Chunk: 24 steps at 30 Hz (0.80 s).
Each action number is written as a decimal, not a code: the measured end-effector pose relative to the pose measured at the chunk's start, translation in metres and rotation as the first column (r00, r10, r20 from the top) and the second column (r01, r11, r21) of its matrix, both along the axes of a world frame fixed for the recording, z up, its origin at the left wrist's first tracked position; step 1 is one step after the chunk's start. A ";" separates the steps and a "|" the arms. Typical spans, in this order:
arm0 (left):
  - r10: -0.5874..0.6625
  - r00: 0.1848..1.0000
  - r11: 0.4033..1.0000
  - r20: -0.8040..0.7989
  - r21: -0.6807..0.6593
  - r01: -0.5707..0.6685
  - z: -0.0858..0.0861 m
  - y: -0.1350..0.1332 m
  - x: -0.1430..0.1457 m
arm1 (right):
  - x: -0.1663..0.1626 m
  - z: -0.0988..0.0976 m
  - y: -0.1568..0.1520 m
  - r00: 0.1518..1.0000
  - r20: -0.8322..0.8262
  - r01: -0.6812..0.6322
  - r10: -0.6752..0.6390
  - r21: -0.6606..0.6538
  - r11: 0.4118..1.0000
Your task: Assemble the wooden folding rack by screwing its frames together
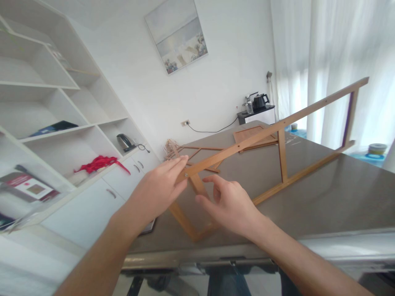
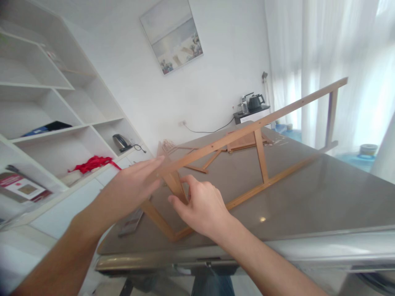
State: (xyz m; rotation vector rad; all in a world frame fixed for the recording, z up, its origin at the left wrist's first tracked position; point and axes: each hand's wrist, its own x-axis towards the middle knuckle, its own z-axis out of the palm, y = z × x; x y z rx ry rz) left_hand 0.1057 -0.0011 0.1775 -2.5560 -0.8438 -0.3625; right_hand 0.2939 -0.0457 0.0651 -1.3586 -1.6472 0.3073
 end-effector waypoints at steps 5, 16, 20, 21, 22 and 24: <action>0.015 1.000 1.000 -0.018 0.002 -0.015 0.000 0.001 -0.002 | -0.008 -0.016 0.014 0.963 0.268 0.020 -0.003 -0.057 0.998; 0.025 0.998 1.000 -0.061 0.021 -0.024 0.000 0.004 -0.006 | -0.009 -0.034 0.029 0.931 0.363 -0.057 0.048 0.015 0.998; 0.025 0.999 0.995 -0.037 0.097 -0.021 -0.003 0.006 -0.008 | -0.005 -0.037 0.019 0.956 0.285 -0.074 0.075 -0.013 0.997; 0.022 0.999 0.994 -0.034 0.110 -0.018 -0.004 0.006 -0.008 | -0.001 -0.037 0.014 0.967 0.234 -0.093 0.097 -0.029 0.995; 0.022 0.999 0.993 -0.033 0.118 -0.018 -0.004 0.006 -0.008 | 0.003 -0.038 0.008 0.978 0.169 -0.117 0.124 -0.052 0.992; 0.037 0.999 0.992 -0.034 0.121 -0.033 -0.004 0.005 -0.007 | 0.015 -0.041 -0.004 0.986 0.019 -0.165 0.167 -0.101 0.981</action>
